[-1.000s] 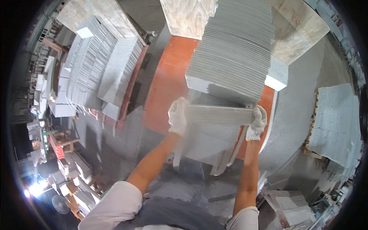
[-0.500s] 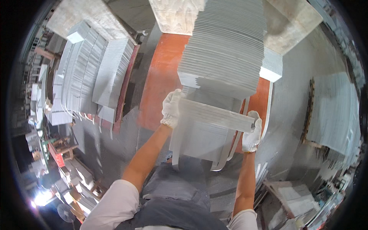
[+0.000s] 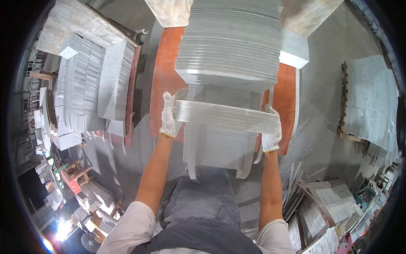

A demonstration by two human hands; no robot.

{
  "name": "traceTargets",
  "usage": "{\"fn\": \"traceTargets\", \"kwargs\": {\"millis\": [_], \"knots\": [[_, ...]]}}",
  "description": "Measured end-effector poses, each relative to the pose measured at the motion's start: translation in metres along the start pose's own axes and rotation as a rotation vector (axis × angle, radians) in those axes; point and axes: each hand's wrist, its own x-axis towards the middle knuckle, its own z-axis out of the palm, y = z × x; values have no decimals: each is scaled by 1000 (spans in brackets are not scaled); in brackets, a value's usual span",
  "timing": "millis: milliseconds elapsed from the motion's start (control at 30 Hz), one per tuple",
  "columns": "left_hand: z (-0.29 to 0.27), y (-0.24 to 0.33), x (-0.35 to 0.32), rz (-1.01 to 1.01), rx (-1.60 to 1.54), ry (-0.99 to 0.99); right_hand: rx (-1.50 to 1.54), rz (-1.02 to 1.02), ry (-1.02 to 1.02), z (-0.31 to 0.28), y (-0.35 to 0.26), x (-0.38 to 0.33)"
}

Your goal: The person uses a metal file to smooth the edges of white rectangular tiles on a workbench. They repeatedly pick up tiles, file the edges, and stack them. The person also briefly touches their face area during the task.

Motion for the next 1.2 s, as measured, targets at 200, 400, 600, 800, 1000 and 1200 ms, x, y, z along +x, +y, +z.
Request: {"fn": "traceTargets", "kwargs": {"millis": [200, 400, 600, 800, 1000, 1200], "knots": [[-5, -6, 5, -79, -66, -61, -91, -178, -471, 0, -25, 13], [-7, -7, 5, -117, -14, -96, -244, -157, -325, 10, -29, 7], [-6, -10, -1, -84, 52, 6, -151, -236, -292, 12, -13, 13], [3, -22, 1, 122, 184, 87, 18, -69, -193, -9, 26, 18], [-4, -25, 11, -27, 41, 152, 192, 2, -203, -27, 50, 37], [-4, -24, 7, 37, 172, 173, 696, 50, -103, -36, 76, 41]]}}
